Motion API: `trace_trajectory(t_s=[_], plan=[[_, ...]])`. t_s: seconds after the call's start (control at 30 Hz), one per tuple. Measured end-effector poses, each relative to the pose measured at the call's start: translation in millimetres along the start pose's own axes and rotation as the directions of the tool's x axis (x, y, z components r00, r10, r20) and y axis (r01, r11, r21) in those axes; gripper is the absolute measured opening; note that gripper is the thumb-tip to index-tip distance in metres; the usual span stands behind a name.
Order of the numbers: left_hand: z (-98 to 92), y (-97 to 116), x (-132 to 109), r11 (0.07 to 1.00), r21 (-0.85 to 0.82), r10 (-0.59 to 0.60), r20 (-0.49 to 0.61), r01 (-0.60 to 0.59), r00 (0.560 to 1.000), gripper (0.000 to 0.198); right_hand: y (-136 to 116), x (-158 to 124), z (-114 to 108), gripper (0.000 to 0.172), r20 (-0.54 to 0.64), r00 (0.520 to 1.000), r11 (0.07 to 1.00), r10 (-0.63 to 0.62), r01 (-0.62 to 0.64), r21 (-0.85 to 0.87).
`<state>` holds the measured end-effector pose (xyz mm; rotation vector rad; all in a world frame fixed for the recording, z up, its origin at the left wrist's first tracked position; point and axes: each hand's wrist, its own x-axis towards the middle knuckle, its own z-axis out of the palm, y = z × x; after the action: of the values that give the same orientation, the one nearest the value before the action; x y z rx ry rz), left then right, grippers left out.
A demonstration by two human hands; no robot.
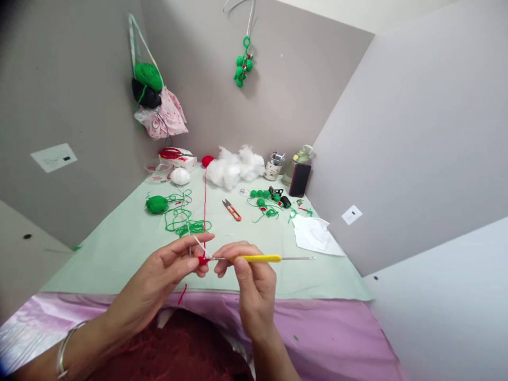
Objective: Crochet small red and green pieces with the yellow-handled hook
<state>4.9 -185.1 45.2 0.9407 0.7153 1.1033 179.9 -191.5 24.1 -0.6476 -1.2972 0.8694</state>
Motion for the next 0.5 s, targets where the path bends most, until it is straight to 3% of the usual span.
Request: trace_trajectory(t_s=[0.23,0.33,0.5], plan=[[2.6,0.1,1.6,0.999,0.025,0.045,-0.012,-0.044,0.999,0.034,-0.5,-1.2,-0.4,0.024,0.043,0.997,0.996,-0.067,0.069,-0.055],[2.5,-1.2,1.2,0.997,0.057,0.063,-0.027,-0.061,0.998,0.034,-2.5,-3.3,-1.4,0.025,0.055,0.988,0.97,-0.146,0.154,-0.188],[-0.4,-5.2,-0.5,0.981,0.147,0.14,-0.076,-0.128,0.987,0.037,-6.0,-8.2,-5.1,0.027,0.206,0.948,0.868,-0.242,0.307,-0.39]])
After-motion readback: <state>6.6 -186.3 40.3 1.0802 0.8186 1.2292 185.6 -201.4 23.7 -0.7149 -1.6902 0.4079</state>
